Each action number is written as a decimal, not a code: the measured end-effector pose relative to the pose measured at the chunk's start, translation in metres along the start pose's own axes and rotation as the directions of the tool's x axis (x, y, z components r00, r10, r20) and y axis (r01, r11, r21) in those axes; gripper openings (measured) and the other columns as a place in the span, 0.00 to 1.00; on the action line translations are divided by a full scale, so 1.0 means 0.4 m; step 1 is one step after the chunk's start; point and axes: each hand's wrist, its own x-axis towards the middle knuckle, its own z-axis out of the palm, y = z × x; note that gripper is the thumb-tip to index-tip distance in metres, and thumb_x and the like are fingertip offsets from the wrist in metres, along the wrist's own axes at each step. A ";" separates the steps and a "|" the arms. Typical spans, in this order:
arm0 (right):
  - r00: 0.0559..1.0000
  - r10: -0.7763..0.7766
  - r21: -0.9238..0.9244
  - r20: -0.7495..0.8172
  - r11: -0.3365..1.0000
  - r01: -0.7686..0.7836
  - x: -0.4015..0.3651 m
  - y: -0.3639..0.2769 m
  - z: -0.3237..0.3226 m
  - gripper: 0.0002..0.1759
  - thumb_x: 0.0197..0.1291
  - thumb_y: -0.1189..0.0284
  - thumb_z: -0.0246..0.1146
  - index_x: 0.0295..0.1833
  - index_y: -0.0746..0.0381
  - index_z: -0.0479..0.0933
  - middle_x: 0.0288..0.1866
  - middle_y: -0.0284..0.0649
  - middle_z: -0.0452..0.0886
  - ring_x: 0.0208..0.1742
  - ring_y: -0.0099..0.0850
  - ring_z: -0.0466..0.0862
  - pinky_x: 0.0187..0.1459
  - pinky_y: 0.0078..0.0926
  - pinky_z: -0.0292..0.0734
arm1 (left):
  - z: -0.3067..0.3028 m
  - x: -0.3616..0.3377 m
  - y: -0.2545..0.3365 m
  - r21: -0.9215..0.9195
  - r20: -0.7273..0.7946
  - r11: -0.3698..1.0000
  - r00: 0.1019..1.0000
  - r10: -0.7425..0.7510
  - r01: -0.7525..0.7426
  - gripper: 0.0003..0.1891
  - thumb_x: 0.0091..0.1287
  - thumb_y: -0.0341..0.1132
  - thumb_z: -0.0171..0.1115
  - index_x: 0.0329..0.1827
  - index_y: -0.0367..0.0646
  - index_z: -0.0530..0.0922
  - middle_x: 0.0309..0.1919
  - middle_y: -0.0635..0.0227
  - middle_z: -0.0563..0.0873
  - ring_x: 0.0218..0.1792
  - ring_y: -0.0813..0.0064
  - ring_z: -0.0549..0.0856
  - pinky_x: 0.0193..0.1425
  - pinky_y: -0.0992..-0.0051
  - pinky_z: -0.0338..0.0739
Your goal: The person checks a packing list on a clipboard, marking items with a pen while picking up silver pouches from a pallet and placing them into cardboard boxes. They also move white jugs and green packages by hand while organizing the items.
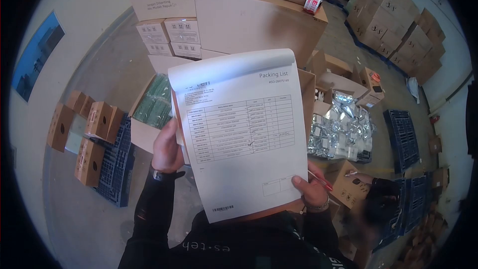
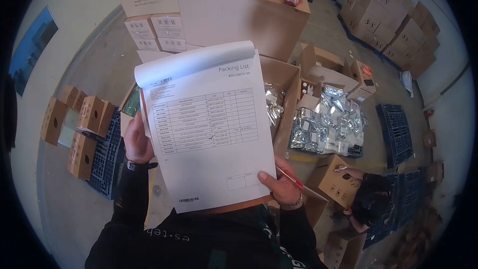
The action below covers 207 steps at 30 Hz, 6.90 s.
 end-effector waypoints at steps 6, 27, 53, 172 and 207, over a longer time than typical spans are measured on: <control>0.999 0.000 0.009 0.034 1.000 0.000 0.016 -0.006 0.005 0.29 0.64 0.72 0.67 0.69 0.71 0.70 0.61 0.44 0.81 0.62 0.29 0.78 0.64 0.30 0.71 | 0.049 -0.025 -0.005 -0.001 -0.039 0.999 0.998 -0.051 0.051 0.32 0.74 0.44 0.56 0.73 0.28 0.61 0.65 0.51 0.78 0.63 0.64 0.81 0.67 0.65 0.76; 0.973 -0.063 -0.231 0.222 0.966 0.115 0.144 0.157 0.176 0.25 0.72 0.60 0.62 0.65 0.66 0.72 0.49 0.44 0.84 0.54 0.31 0.83 0.56 0.29 0.77 | -0.063 -0.206 0.065 0.172 -0.403 0.946 0.896 -0.188 0.276 0.37 0.66 0.33 0.64 0.75 0.31 0.58 0.67 0.48 0.74 0.63 0.57 0.79 0.68 0.62 0.73; 0.930 -0.214 0.130 -0.299 0.956 0.262 0.375 0.060 0.136 0.33 0.78 0.46 0.39 0.61 0.66 0.72 0.39 0.38 0.77 0.38 0.25 0.76 0.44 0.26 0.73 | 0.039 -0.129 0.054 0.271 -0.458 0.930 0.883 -0.102 0.248 0.26 0.70 0.31 0.60 0.68 0.26 0.68 0.61 0.48 0.81 0.57 0.63 0.84 0.64 0.67 0.76; 0.957 -0.233 -0.023 -0.173 0.972 0.232 0.163 0.159 0.126 0.15 0.74 0.73 0.58 0.61 0.69 0.73 0.54 0.39 0.82 0.56 0.25 0.82 0.58 0.24 0.77 | -0.024 -0.086 0.024 0.316 -0.298 0.936 0.953 -0.060 0.158 0.26 0.73 0.41 0.59 0.66 0.31 0.69 0.61 0.55 0.78 0.62 0.65 0.78 0.68 0.64 0.72; 0.914 -0.095 -0.052 -0.393 0.995 0.082 0.149 0.172 0.041 0.20 0.77 0.66 0.53 0.67 0.66 0.71 0.42 0.37 0.84 0.36 0.20 0.83 0.42 0.19 0.80 | 0.005 -0.101 0.007 0.466 -0.381 0.838 0.919 -0.098 0.283 0.33 0.67 0.26 0.60 0.73 0.26 0.58 0.66 0.47 0.75 0.62 0.58 0.79 0.68 0.64 0.71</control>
